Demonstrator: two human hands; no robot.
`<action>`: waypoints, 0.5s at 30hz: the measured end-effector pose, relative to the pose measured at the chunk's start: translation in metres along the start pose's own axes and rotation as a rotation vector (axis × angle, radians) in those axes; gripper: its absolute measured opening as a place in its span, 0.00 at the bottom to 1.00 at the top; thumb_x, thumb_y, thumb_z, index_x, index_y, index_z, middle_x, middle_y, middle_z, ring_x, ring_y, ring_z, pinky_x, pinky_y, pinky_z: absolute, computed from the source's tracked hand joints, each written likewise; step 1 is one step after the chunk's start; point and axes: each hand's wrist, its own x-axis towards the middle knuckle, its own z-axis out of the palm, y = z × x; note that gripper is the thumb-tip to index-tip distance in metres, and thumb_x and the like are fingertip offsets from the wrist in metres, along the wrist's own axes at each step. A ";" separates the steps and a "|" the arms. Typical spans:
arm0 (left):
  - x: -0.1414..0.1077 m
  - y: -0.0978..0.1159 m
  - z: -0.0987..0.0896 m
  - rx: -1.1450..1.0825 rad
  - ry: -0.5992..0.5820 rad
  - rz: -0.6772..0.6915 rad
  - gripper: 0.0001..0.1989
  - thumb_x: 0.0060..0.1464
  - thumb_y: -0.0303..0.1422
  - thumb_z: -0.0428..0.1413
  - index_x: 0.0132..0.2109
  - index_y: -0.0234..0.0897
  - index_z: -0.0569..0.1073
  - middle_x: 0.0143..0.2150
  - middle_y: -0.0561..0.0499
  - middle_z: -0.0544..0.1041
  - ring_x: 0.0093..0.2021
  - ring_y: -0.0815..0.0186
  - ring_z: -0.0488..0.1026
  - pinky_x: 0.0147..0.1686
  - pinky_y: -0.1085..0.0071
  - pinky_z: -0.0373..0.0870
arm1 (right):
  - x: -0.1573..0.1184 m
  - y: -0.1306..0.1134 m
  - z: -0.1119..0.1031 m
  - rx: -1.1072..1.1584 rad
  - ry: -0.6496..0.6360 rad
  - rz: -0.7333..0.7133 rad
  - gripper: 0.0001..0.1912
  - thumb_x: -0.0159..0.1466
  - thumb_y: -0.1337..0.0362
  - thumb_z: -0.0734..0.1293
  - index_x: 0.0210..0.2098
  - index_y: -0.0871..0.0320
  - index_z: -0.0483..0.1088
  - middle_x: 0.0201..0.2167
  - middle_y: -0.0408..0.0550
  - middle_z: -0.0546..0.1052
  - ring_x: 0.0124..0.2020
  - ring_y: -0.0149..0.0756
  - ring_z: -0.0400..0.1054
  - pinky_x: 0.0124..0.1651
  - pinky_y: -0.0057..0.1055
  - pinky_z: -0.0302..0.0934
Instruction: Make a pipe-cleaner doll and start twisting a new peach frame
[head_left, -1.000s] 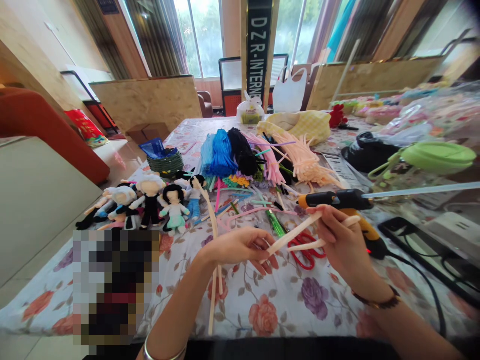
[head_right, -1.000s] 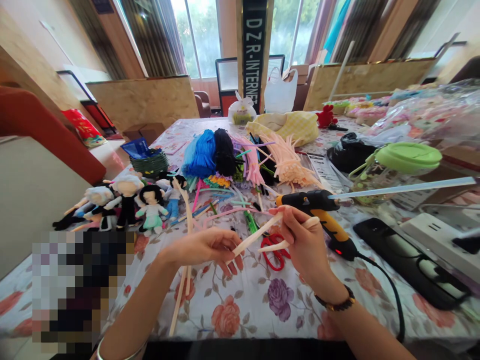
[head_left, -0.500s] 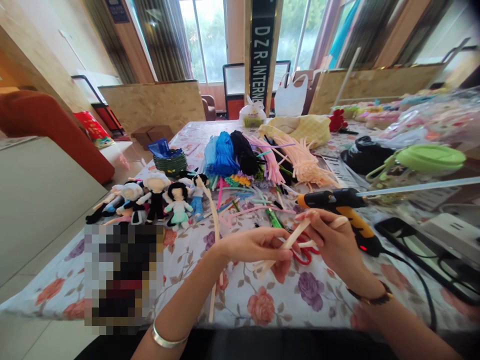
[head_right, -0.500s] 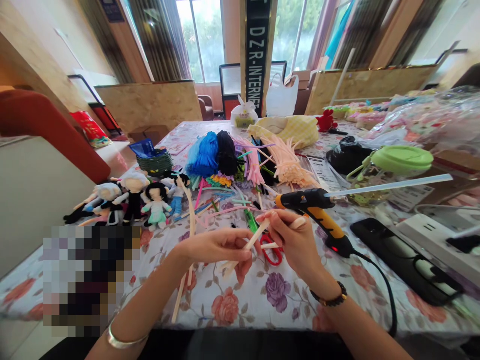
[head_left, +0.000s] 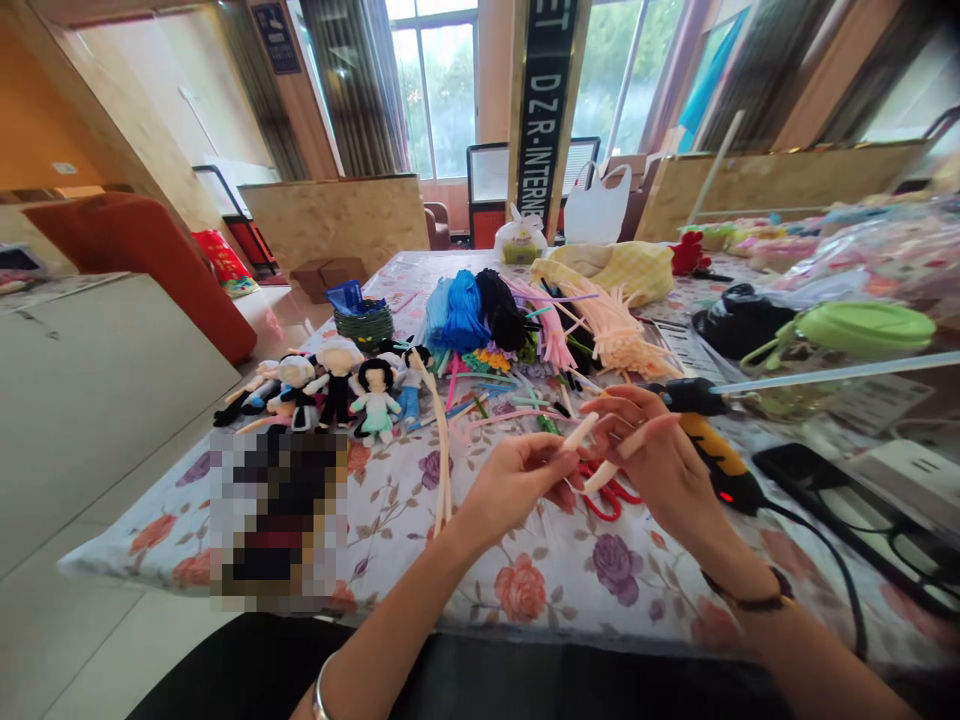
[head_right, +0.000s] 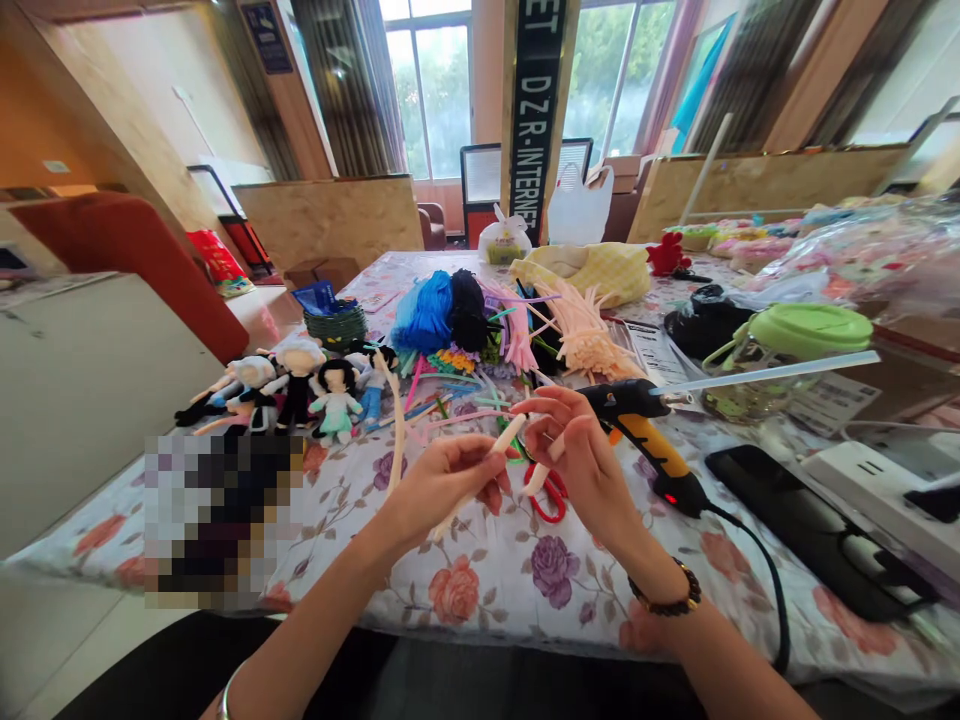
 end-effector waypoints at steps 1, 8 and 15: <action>-0.001 -0.001 0.000 -0.032 0.017 0.002 0.16 0.48 0.41 0.59 0.38 0.32 0.70 0.25 0.53 0.73 0.21 0.73 0.69 0.25 0.74 0.67 | 0.000 0.000 0.001 0.004 0.009 -0.009 0.17 0.62 0.46 0.58 0.44 0.49 0.64 0.43 0.46 0.73 0.33 0.31 0.66 0.37 0.31 0.65; -0.012 -0.010 0.001 -0.130 0.138 0.039 0.17 0.45 0.42 0.60 0.35 0.32 0.70 0.27 0.53 0.72 0.23 0.72 0.70 0.28 0.71 0.71 | -0.001 -0.002 -0.001 -0.030 0.014 -0.066 0.07 0.64 0.56 0.61 0.35 0.51 0.67 0.42 0.45 0.73 0.32 0.29 0.66 0.35 0.29 0.64; -0.021 -0.013 0.021 -0.133 0.203 0.100 0.12 0.51 0.39 0.57 0.38 0.33 0.70 0.22 0.54 0.72 0.23 0.72 0.68 0.28 0.75 0.67 | -0.006 0.000 0.000 -0.194 -0.090 -0.028 0.16 0.66 0.54 0.57 0.49 0.49 0.69 0.46 0.48 0.75 0.40 0.33 0.70 0.43 0.32 0.65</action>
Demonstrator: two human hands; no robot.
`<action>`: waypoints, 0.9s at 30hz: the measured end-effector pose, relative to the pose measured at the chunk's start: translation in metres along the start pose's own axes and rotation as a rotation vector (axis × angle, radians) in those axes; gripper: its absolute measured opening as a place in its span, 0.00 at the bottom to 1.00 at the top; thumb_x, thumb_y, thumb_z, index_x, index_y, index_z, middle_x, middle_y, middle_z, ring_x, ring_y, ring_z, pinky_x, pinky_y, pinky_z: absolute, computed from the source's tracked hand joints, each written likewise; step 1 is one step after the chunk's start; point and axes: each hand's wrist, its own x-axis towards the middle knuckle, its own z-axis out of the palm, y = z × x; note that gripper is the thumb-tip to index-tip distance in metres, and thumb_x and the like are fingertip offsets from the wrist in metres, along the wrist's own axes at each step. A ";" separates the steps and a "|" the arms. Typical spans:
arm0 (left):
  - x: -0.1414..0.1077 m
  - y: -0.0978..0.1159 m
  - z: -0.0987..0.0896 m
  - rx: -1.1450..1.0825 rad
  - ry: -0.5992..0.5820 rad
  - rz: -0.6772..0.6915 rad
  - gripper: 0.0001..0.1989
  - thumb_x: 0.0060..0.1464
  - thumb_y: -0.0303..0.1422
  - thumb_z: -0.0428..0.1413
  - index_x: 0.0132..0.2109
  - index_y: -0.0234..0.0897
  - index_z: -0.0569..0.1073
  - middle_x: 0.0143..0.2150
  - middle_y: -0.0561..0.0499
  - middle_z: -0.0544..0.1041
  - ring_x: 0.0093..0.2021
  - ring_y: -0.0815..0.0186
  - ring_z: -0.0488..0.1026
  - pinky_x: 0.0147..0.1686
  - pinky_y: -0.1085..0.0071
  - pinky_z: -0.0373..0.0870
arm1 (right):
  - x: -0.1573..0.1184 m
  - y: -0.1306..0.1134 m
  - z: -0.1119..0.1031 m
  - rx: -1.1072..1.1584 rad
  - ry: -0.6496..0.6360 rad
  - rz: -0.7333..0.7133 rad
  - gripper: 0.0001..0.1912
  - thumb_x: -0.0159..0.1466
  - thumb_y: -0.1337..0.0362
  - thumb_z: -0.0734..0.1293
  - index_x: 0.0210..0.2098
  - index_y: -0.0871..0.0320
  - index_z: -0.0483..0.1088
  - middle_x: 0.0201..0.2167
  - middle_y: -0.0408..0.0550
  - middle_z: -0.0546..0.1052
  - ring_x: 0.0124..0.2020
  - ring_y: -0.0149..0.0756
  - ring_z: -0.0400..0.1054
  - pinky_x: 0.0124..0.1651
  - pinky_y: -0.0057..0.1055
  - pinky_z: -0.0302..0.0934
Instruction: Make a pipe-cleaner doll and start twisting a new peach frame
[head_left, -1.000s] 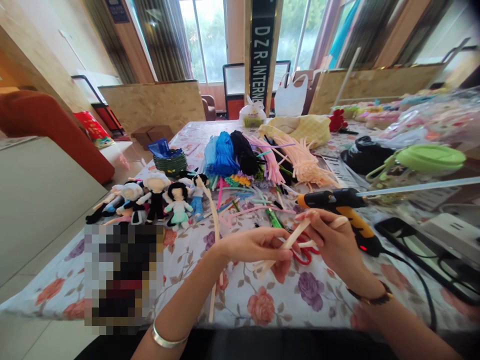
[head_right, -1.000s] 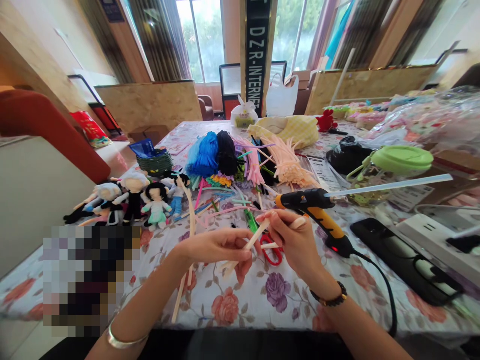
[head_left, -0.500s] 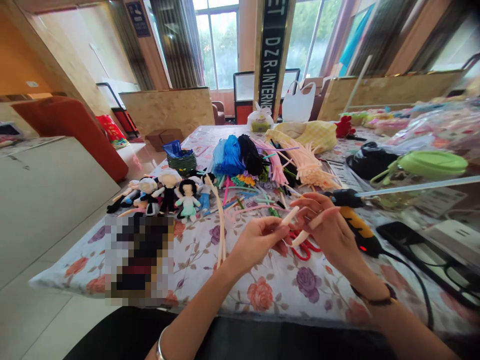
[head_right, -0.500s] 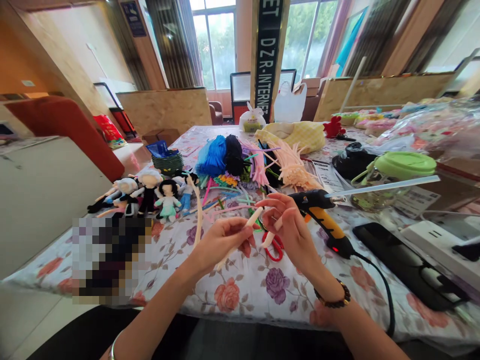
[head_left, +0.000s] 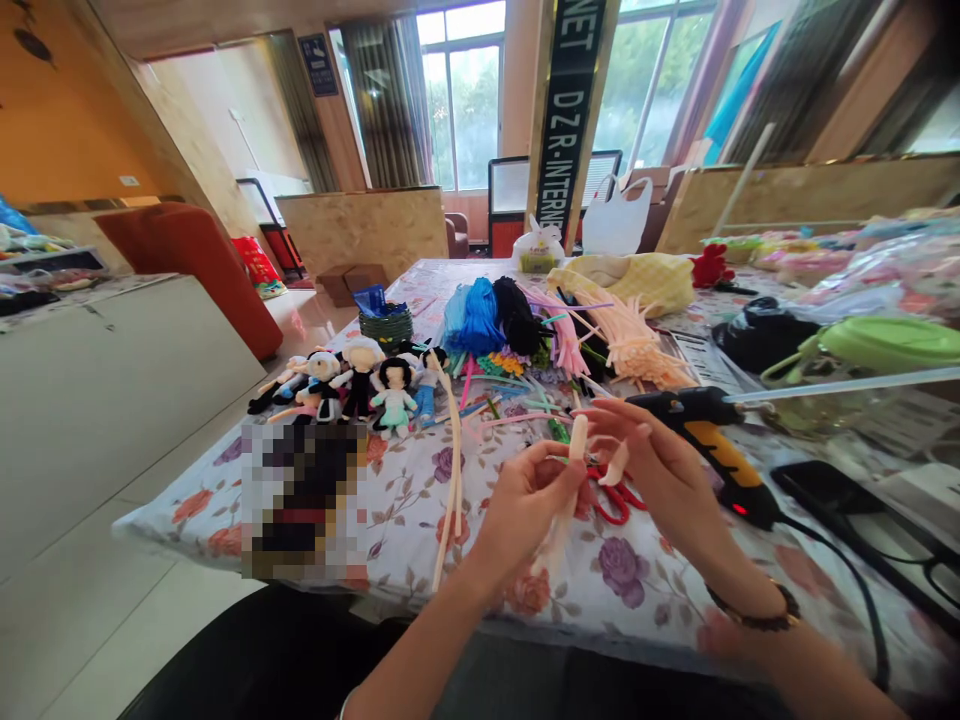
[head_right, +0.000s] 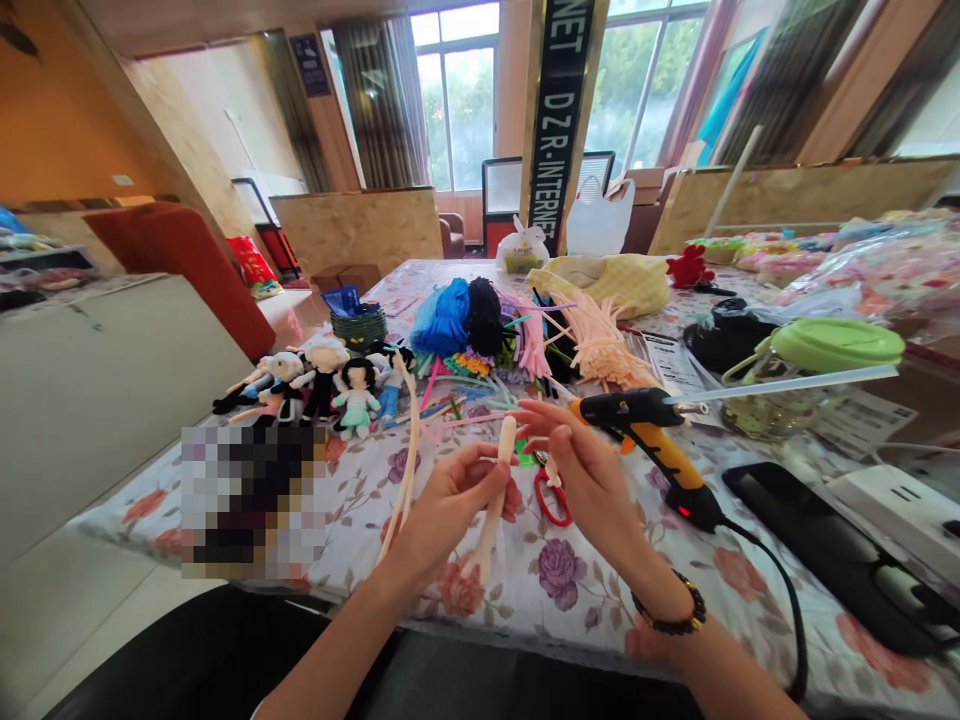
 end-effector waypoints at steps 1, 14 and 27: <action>0.000 -0.001 0.003 0.036 0.019 0.022 0.11 0.52 0.38 0.56 0.38 0.33 0.71 0.23 0.53 0.74 0.24 0.72 0.69 0.28 0.75 0.66 | -0.001 0.002 0.001 0.000 -0.025 0.014 0.17 0.66 0.54 0.56 0.50 0.49 0.68 0.46 0.48 0.75 0.41 0.34 0.71 0.45 0.33 0.65; -0.005 -0.017 0.023 0.404 0.232 0.388 0.08 0.54 0.35 0.54 0.36 0.39 0.78 0.32 0.52 0.80 0.32 0.66 0.75 0.35 0.72 0.70 | -0.015 -0.012 0.009 -0.189 -0.212 -0.190 0.17 0.67 0.56 0.55 0.49 0.50 0.70 0.44 0.48 0.77 0.46 0.37 0.71 0.49 0.35 0.65; -0.011 -0.020 0.021 0.610 0.231 0.571 0.09 0.55 0.27 0.51 0.33 0.37 0.77 0.33 0.50 0.80 0.32 0.67 0.75 0.34 0.74 0.69 | -0.014 -0.010 0.007 -0.468 -0.362 -0.356 0.14 0.68 0.63 0.55 0.50 0.48 0.65 0.50 0.43 0.73 0.51 0.32 0.66 0.53 0.30 0.58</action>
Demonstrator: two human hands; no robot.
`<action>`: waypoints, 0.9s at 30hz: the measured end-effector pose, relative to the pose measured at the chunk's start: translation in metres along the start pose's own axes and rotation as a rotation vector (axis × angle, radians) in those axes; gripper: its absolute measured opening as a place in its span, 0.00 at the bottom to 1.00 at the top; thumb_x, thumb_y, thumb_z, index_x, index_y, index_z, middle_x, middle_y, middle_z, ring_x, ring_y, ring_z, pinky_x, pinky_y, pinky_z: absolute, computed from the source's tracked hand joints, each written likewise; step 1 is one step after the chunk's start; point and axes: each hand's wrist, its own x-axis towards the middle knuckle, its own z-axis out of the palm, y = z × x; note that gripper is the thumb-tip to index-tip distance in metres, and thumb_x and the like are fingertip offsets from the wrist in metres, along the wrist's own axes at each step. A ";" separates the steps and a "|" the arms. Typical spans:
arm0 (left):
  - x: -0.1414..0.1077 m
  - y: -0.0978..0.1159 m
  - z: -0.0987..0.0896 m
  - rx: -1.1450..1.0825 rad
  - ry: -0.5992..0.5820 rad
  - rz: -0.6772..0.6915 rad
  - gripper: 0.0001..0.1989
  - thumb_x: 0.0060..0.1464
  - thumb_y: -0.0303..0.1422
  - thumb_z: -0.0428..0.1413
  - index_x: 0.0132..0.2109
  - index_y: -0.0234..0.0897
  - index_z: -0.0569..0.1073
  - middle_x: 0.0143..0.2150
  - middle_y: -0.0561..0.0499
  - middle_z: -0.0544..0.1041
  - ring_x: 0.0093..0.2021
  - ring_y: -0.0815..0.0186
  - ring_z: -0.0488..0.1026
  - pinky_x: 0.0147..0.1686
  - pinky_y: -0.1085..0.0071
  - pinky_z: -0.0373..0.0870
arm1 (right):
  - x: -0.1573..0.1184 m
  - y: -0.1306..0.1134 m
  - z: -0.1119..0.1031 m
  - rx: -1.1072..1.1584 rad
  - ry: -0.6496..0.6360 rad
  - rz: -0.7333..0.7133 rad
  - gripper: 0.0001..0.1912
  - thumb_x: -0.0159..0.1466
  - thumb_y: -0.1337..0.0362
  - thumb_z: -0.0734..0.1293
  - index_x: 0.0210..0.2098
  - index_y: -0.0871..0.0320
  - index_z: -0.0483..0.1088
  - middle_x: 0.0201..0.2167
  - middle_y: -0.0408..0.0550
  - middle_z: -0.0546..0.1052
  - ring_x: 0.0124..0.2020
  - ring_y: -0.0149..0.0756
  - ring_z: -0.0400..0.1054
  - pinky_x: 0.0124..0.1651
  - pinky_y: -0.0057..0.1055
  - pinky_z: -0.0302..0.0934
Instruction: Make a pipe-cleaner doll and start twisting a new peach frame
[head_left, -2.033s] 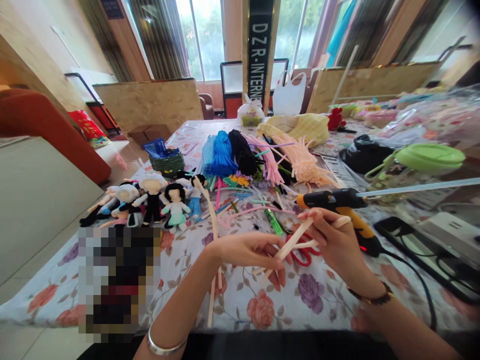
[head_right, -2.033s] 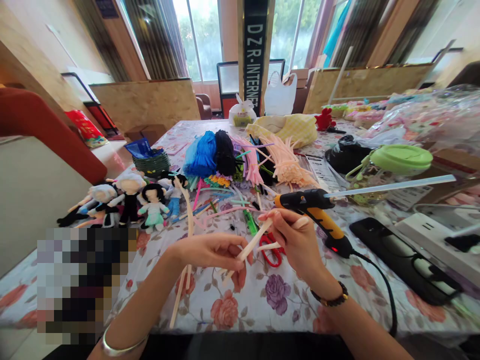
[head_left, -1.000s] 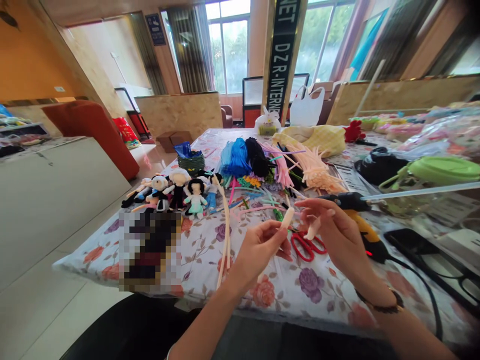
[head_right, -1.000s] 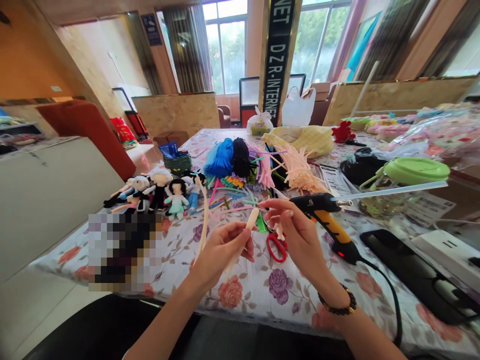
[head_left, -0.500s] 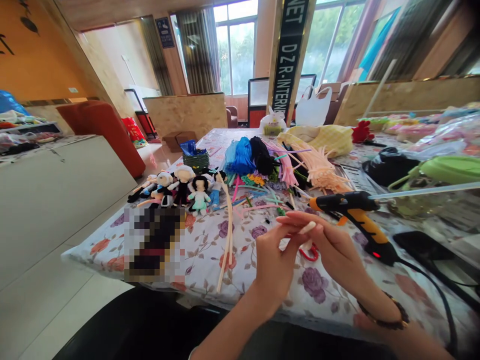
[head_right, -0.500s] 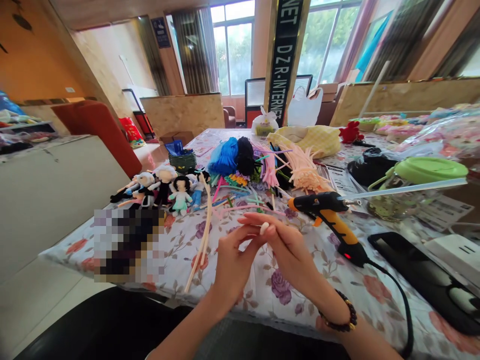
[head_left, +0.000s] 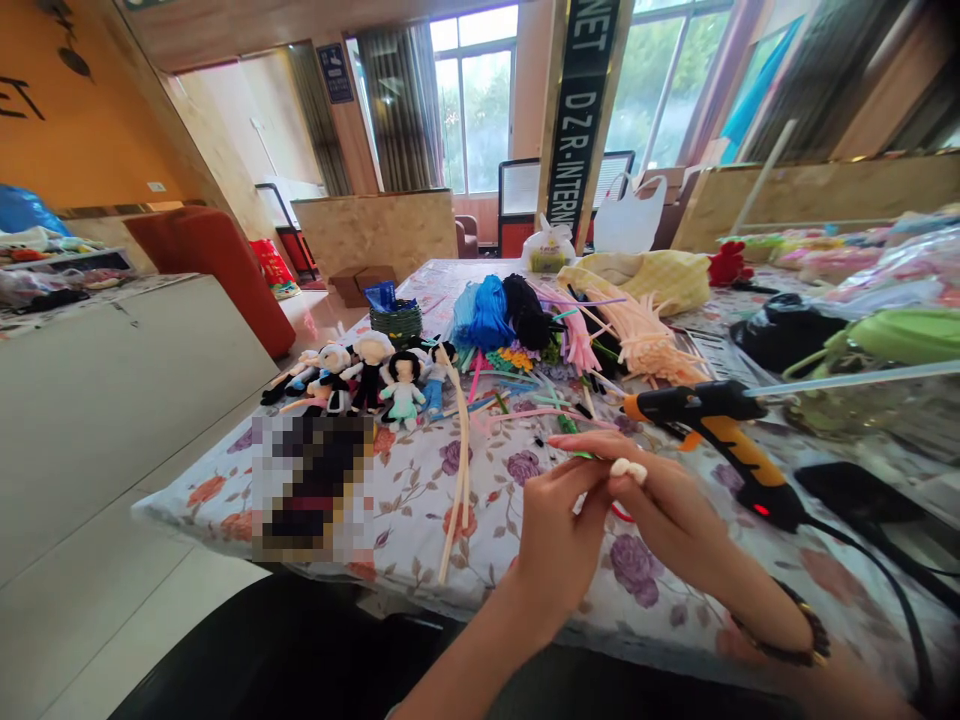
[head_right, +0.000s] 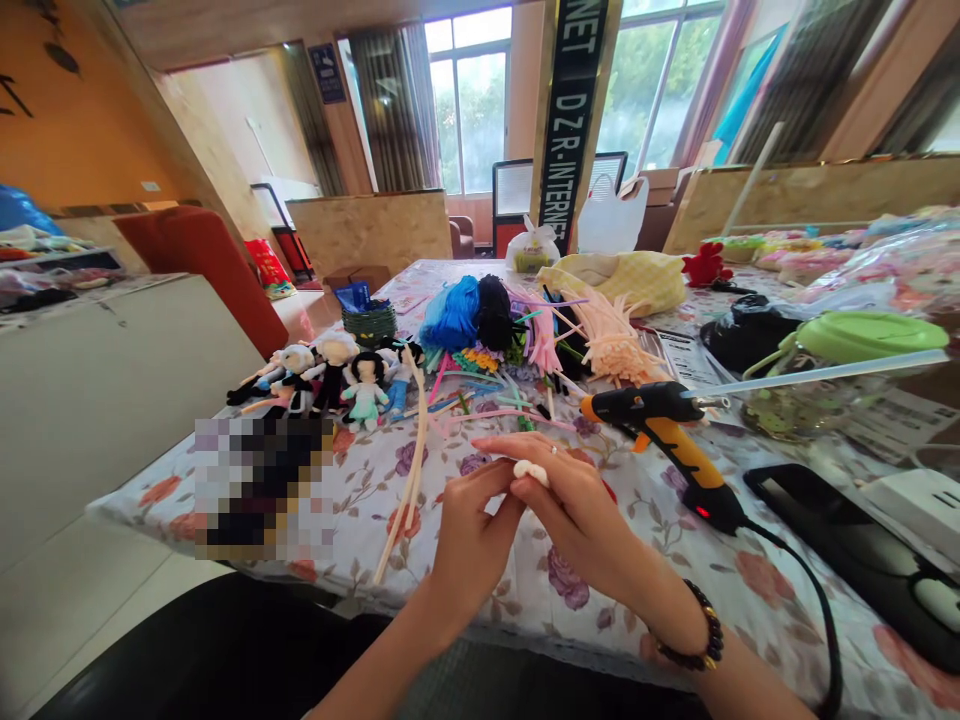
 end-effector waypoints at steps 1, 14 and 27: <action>0.000 -0.001 0.000 0.016 -0.004 0.007 0.09 0.55 0.27 0.51 0.34 0.37 0.77 0.34 0.49 0.80 0.33 0.67 0.75 0.34 0.73 0.69 | 0.001 0.000 0.000 -0.003 0.003 -0.022 0.13 0.68 0.64 0.55 0.47 0.49 0.67 0.49 0.43 0.74 0.51 0.31 0.66 0.53 0.30 0.58; -0.001 -0.036 -0.076 0.929 0.104 -0.464 0.09 0.54 0.30 0.52 0.41 0.31 0.73 0.41 0.42 0.75 0.44 0.56 0.70 0.45 0.62 0.64 | -0.004 0.004 0.001 0.073 0.410 0.095 0.08 0.67 0.65 0.57 0.37 0.53 0.67 0.20 0.38 0.68 0.18 0.24 0.58 0.20 0.22 0.53; -0.003 -0.044 -0.087 1.091 -0.128 -0.643 0.15 0.60 0.31 0.41 0.36 0.31 0.72 0.37 0.39 0.77 0.40 0.56 0.74 0.37 0.66 0.63 | -0.002 0.012 0.002 -0.043 0.309 0.108 0.08 0.67 0.63 0.56 0.40 0.54 0.66 0.20 0.36 0.67 0.15 0.22 0.54 0.19 0.21 0.50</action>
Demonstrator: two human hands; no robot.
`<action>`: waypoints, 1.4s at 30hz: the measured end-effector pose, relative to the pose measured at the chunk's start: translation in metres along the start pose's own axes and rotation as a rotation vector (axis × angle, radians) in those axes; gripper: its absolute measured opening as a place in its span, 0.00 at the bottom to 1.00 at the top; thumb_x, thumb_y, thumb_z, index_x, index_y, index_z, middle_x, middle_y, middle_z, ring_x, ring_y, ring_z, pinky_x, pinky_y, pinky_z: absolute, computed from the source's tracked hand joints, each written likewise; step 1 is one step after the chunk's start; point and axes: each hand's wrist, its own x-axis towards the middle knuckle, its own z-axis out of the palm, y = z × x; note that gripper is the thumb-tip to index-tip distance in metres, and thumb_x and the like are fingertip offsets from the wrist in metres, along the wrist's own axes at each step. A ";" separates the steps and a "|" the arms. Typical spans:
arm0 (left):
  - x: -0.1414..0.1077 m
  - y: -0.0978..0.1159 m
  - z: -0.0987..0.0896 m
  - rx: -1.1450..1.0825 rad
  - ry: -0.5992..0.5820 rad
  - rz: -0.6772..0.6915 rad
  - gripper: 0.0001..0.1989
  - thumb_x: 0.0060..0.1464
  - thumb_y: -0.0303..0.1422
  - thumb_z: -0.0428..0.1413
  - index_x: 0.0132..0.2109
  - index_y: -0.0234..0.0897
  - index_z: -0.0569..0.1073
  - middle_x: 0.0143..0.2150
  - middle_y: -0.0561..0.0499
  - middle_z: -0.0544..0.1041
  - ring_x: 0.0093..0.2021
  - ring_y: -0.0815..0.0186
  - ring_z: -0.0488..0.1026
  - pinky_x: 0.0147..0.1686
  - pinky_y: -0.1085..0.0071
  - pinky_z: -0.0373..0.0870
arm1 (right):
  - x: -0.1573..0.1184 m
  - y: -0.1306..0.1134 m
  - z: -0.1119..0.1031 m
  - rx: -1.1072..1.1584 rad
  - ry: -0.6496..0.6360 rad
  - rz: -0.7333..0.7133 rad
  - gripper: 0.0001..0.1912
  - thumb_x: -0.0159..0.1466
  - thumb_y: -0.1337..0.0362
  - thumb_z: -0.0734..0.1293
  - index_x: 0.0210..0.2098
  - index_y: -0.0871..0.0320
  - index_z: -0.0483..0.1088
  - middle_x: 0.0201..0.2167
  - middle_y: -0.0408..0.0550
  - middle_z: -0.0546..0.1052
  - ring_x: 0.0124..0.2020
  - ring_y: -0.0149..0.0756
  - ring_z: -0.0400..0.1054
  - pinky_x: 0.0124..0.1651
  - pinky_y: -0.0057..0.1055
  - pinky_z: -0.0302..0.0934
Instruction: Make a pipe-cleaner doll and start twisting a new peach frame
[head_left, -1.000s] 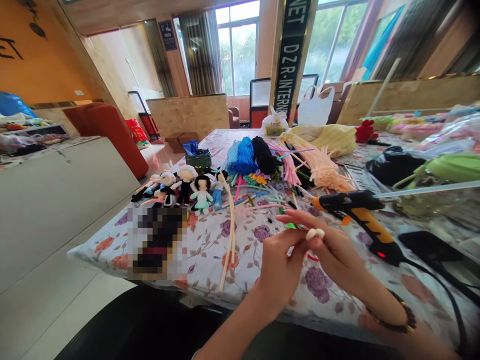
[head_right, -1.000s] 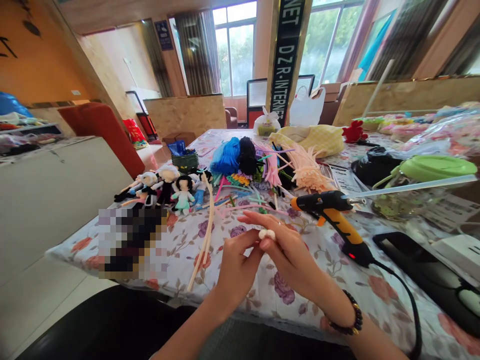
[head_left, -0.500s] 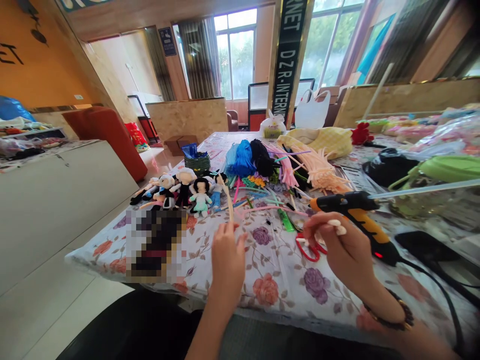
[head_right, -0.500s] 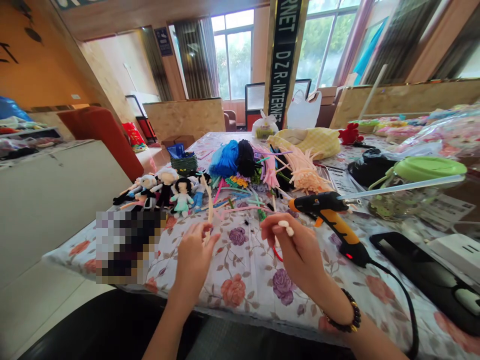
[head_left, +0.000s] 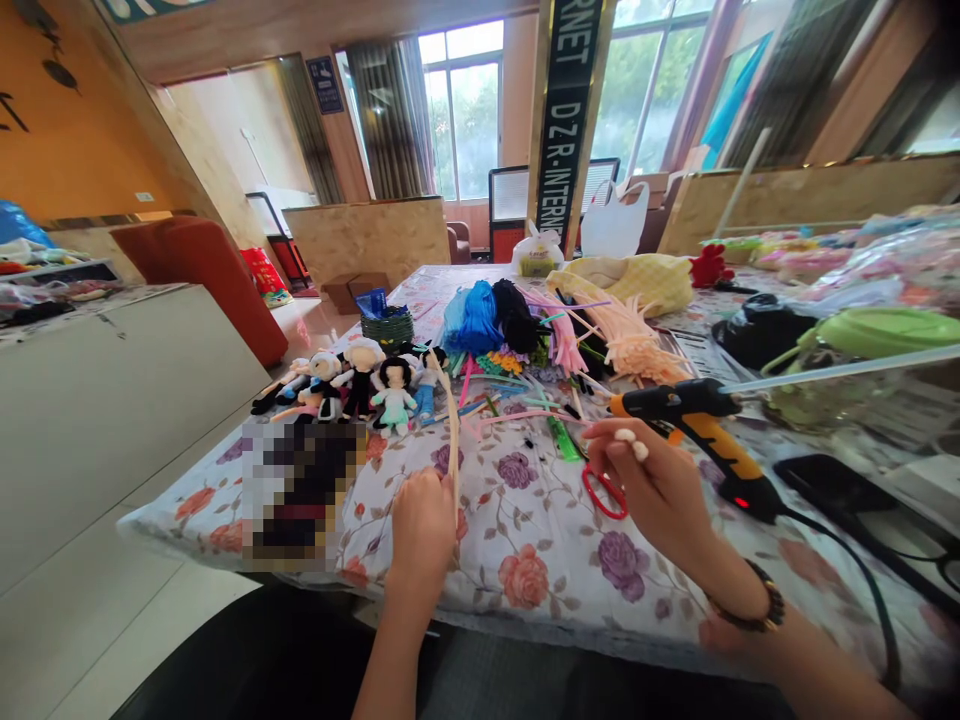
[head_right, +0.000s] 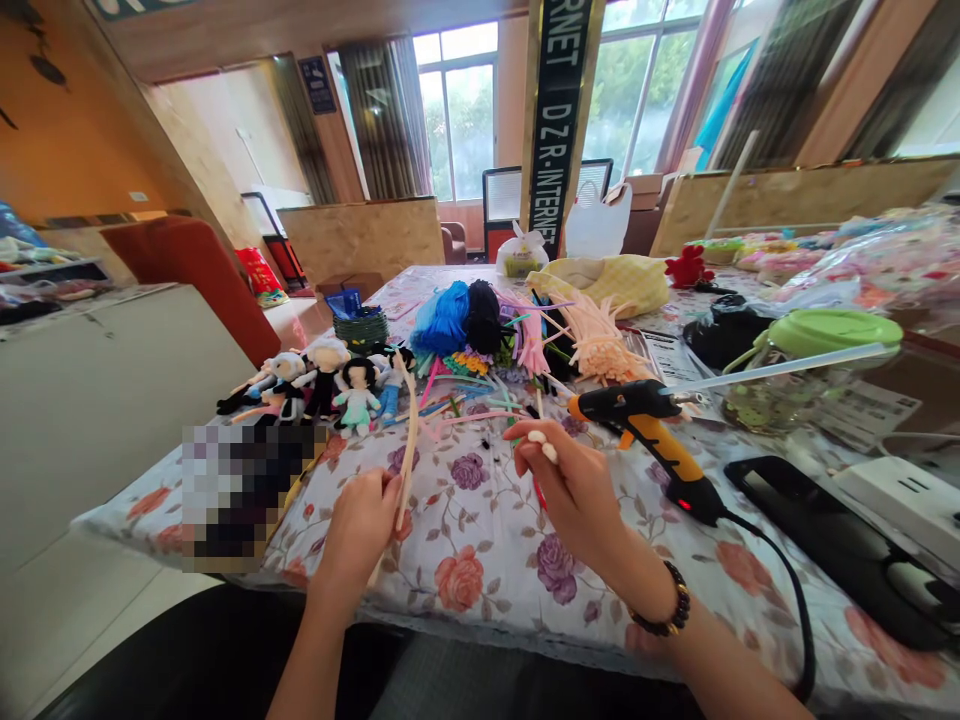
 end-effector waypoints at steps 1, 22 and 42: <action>0.000 0.000 0.000 0.020 0.008 -0.012 0.15 0.60 0.30 0.41 0.38 0.30 0.71 0.37 0.38 0.77 0.40 0.56 0.74 0.37 0.65 0.63 | 0.001 0.001 0.000 -0.004 0.003 0.001 0.09 0.67 0.63 0.56 0.40 0.54 0.66 0.20 0.36 0.67 0.15 0.22 0.54 0.18 0.21 0.50; 0.002 -0.005 -0.042 -0.145 0.702 -0.024 0.17 0.60 0.31 0.44 0.44 0.28 0.75 0.39 0.41 0.76 0.37 0.58 0.72 0.36 0.67 0.63 | 0.006 0.001 -0.001 -0.012 -0.062 0.015 0.10 0.67 0.62 0.55 0.39 0.57 0.66 0.21 0.38 0.67 0.15 0.22 0.53 0.19 0.22 0.48; 0.033 -0.011 -0.054 0.063 0.597 -0.048 0.18 0.55 0.26 0.42 0.43 0.32 0.76 0.35 0.38 0.76 0.32 0.54 0.71 0.33 0.62 0.64 | 0.009 -0.004 -0.004 -0.100 -0.085 0.007 0.12 0.67 0.61 0.54 0.38 0.57 0.67 0.20 0.39 0.68 0.15 0.23 0.55 0.20 0.22 0.50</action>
